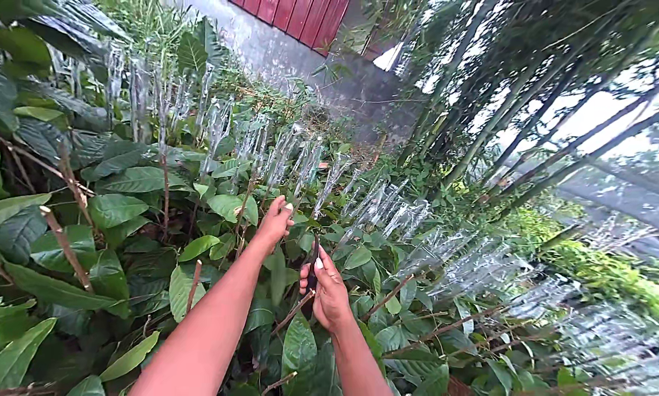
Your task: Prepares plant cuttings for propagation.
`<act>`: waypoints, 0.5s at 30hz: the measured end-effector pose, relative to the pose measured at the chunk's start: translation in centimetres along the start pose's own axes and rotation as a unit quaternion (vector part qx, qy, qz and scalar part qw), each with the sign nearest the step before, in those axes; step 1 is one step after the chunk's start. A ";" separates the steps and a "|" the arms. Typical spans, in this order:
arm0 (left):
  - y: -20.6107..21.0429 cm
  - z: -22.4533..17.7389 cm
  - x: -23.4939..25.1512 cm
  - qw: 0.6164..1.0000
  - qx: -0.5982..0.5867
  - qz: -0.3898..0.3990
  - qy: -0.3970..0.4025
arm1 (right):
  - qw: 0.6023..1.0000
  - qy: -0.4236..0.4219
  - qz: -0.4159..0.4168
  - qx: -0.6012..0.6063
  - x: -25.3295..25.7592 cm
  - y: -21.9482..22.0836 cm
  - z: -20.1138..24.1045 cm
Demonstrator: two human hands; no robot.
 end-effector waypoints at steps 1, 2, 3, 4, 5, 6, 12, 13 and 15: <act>0.7 -0.3 0.1 1.000 -0.008 0.027 -0.006 | 1.000 0.003 0.006 0.015 -0.2 0.3 0.2; 1.0 -0.6 -0.1 0.999 -0.018 0.040 -0.015 | 1.000 0.007 0.009 0.027 -0.4 0.6 0.3; 1.1 -0.8 -0.5 0.998 -0.022 0.047 -0.021 | 0.999 0.010 0.011 0.036 -0.5 0.8 0.4; 0.9 -1.0 -1.2 0.998 -0.019 0.054 -0.024 | 0.999 0.012 0.014 0.042 -0.5 1.0 0.4; 0.6 -1.2 -2.2 0.998 -0.011 0.057 -0.029 | 0.999 0.013 0.016 0.043 -0.5 1.2 0.3; 0.2 -1.1 -3.2 0.997 -0.002 0.062 -0.036 | 0.999 0.013 0.018 0.040 -0.5 1.4 0.2; -0.8 0.0 -7.9 0.992 0.009 0.106 -0.063 | 0.999 0.005 0.041 -0.010 -0.5 3.3 -1.0; -0.7 0.0 -8.3 0.992 0.003 0.111 -0.061 | 0.999 0.004 0.045 -0.018 -0.5 3.5 -1.0; -0.5 -0.1 -8.6 0.991 -0.005 0.122 -0.057 | 0.999 0.005 0.047 -0.025 -0.7 3.5 -1.0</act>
Point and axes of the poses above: each hand's wrist, its own x-axis towards the middle knuckle, its own y-axis out of the palm, z = x × y, the point moved 10 cm from there along x, towards the middle knuckle, and after that the axes turned 4 degrees about -z, right-handed, at the moved point
